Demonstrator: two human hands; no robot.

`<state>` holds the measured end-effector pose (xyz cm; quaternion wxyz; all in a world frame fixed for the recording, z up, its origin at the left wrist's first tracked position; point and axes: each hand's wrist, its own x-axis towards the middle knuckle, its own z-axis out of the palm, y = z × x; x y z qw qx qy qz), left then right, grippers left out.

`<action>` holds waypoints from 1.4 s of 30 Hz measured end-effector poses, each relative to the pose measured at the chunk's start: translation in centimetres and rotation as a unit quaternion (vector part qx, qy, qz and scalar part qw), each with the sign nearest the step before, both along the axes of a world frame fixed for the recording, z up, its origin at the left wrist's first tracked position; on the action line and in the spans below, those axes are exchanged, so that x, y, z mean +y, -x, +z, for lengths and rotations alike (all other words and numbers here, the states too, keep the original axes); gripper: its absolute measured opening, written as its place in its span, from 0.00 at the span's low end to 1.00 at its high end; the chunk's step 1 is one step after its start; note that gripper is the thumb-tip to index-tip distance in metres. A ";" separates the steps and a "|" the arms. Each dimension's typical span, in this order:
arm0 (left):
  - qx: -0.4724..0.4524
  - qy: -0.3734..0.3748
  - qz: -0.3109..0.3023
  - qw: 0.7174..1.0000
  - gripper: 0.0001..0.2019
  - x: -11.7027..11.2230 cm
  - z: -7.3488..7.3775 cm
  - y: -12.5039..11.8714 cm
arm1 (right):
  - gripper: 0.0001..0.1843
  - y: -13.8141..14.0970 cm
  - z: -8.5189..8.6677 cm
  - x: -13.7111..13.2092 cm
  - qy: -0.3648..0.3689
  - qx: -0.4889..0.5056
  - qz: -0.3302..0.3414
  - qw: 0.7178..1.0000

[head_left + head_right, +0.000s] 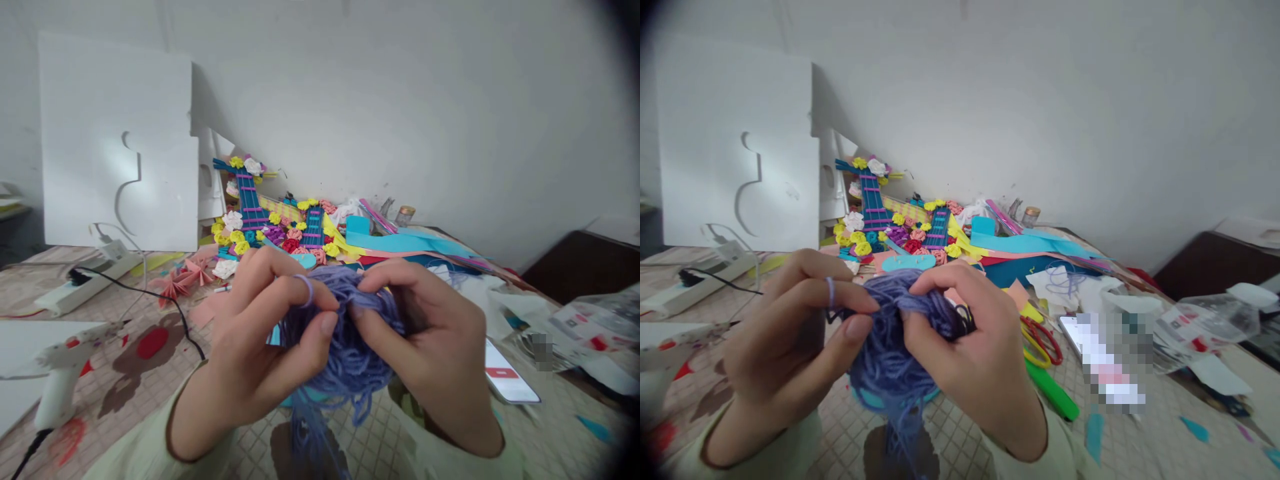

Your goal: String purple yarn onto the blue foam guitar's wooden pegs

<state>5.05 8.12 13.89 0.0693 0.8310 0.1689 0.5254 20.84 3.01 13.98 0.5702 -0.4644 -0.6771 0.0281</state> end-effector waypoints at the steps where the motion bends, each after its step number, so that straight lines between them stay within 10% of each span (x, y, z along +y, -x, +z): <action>1: -0.004 0.003 0.003 1.000 0.09 -0.1 0.0 0.0 | 0.09 0.0 0.0 0.0 0.001 0.000 0.002 1.000; 22: 0.129 0.224 -0.068 0.964 0.11 -0.1 0.7 0.1 | 0.05 -0.4 0.4 0.5 0.003 -0.072 -0.008 0.997; 36: -0.020 0.301 -0.149 0.942 0.10 0.4 0.8 1.3 | 0.06 -0.9 0.5 -0.2 0.021 -0.048 -0.048 0.997; 42: -0.141 0.240 -0.056 0.959 0.11 0.7 0.9 1.1 | 0.05 -1.2 0.6 -0.3 0.000 -0.045 -0.066 0.997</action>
